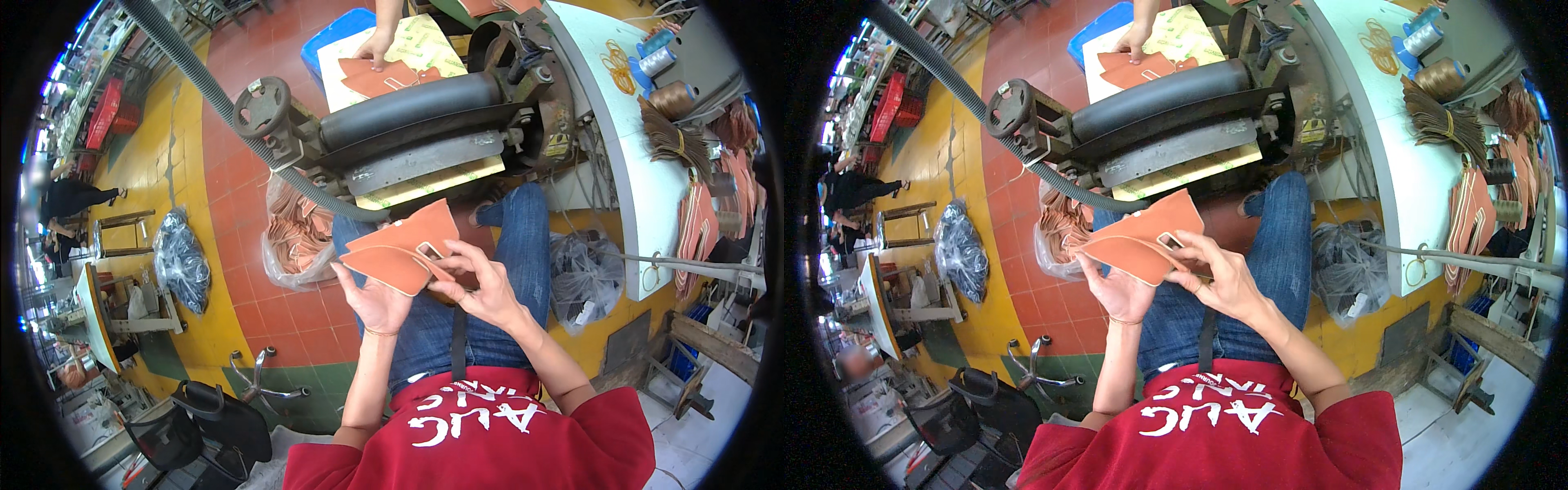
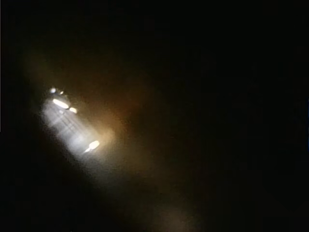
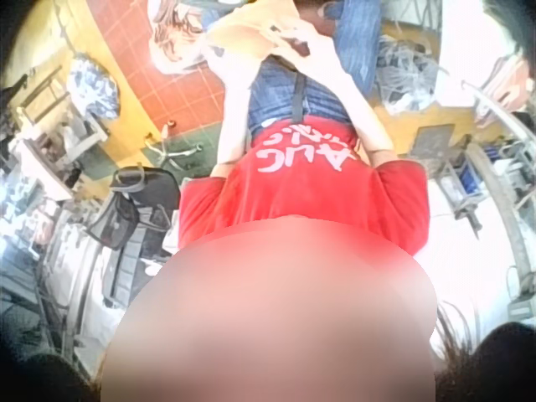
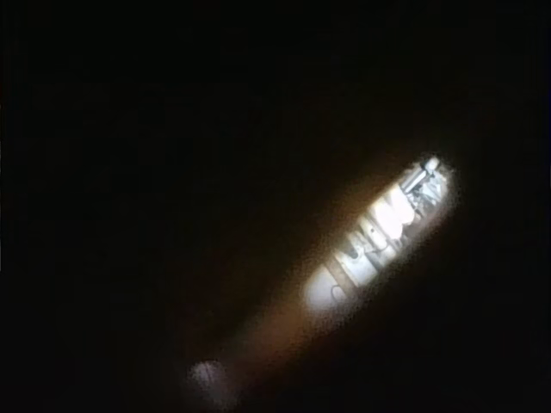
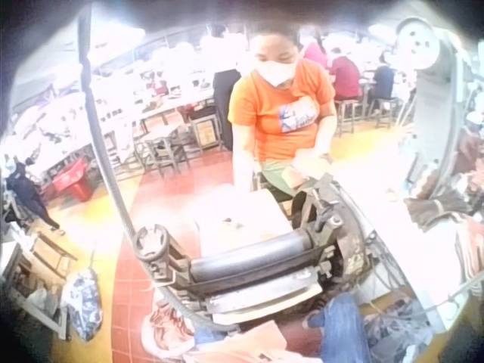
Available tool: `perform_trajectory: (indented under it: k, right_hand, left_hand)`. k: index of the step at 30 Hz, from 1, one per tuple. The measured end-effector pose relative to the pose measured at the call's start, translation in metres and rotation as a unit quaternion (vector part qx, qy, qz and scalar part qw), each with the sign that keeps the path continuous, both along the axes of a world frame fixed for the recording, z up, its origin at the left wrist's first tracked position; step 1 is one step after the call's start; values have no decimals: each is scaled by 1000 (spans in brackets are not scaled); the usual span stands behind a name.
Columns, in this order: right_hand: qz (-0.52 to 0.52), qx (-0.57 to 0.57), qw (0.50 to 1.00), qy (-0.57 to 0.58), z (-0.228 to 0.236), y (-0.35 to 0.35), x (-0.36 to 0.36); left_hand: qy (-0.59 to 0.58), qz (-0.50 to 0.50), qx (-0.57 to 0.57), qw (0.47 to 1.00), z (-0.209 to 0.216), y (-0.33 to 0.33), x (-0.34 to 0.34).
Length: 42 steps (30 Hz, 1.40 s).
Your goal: The person repeatedly feeds orange leather pieces through a roller finishing machine, aligns them, and stacks the finished parts. The person also retrieves more pieces from a plastic bag and hands some to a coworker at a nearby sewing station.
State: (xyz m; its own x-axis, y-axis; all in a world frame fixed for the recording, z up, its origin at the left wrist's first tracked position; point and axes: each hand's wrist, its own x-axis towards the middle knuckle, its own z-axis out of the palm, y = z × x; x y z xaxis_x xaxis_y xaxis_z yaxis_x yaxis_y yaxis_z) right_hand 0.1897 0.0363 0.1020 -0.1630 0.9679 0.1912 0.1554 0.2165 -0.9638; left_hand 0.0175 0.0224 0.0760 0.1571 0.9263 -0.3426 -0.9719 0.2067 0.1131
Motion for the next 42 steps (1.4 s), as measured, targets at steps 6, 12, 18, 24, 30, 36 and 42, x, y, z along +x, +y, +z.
perform_trajectory:
  k: [6, 12, 18, 24, 30, 36, 42]
  right_hand:
    - [-8, -156, 988, 10, -28, 22, 13]
    - [-14, -309, 950, 30, -68, 100, 36]
    - [-72, -318, 943, 60, -93, 150, 37]
    - [-182, -312, 901, 240, -90, 129, 24]
    - [-119, -338, 921, 153, -90, 100, 36]
    - [-66, -362, 916, 161, -95, 144, 36]
    - [-88, -340, 923, 159, -103, 155, 44]
  left_hand:
    - [5, 65, -17, 998, -1, 3, -24]
    - [48, 136, 25, 989, -3, 4, -56]
    - [-31, 158, 25, 987, 0, -4, -66]
    - [-51, 131, 6, 990, -4, -4, -48]
    - [3, 48, 13, 999, -6, -4, -28]
    - [-87, 79, -16, 993, 2, -2, -25]
    - [0, 50, 13, 999, 6, -6, -26]
